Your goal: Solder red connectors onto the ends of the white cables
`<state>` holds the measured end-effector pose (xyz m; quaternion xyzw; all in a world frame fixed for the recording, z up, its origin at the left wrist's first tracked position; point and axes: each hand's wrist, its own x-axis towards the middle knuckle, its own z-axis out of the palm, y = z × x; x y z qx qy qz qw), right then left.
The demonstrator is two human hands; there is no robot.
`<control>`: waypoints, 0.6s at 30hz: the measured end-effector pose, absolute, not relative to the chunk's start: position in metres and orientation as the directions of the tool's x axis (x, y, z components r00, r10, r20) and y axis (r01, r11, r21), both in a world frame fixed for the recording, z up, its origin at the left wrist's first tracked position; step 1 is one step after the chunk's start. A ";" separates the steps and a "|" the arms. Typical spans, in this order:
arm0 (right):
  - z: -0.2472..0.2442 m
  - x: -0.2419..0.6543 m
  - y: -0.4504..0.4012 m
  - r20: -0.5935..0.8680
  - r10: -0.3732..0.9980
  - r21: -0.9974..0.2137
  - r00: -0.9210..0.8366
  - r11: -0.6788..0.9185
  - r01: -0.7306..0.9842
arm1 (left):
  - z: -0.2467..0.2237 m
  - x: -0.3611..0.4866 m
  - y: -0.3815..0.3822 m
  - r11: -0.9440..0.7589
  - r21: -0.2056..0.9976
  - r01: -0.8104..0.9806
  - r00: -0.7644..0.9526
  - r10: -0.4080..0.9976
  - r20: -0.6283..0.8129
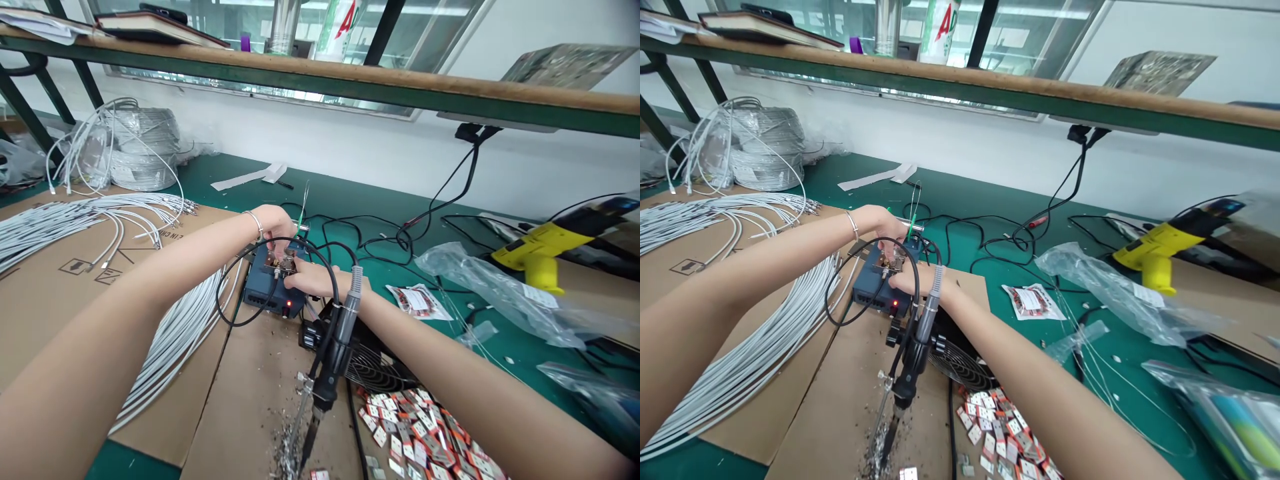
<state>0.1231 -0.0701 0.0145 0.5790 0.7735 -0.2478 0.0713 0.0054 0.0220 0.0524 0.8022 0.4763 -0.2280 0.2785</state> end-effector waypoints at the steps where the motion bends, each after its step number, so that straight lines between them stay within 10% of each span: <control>1: 0.014 0.123 -0.069 -0.395 0.860 -0.300 -0.322 0.211 0.931 | 0.052 0.005 0.022 -0.405 0.220 0.888 0.445 0.634 -0.632; 18: 0.016 0.126 -0.068 -0.400 0.849 -0.218 -0.346 0.278 0.935 | 0.045 -0.009 0.031 -0.505 0.284 0.815 0.559 0.553 -0.619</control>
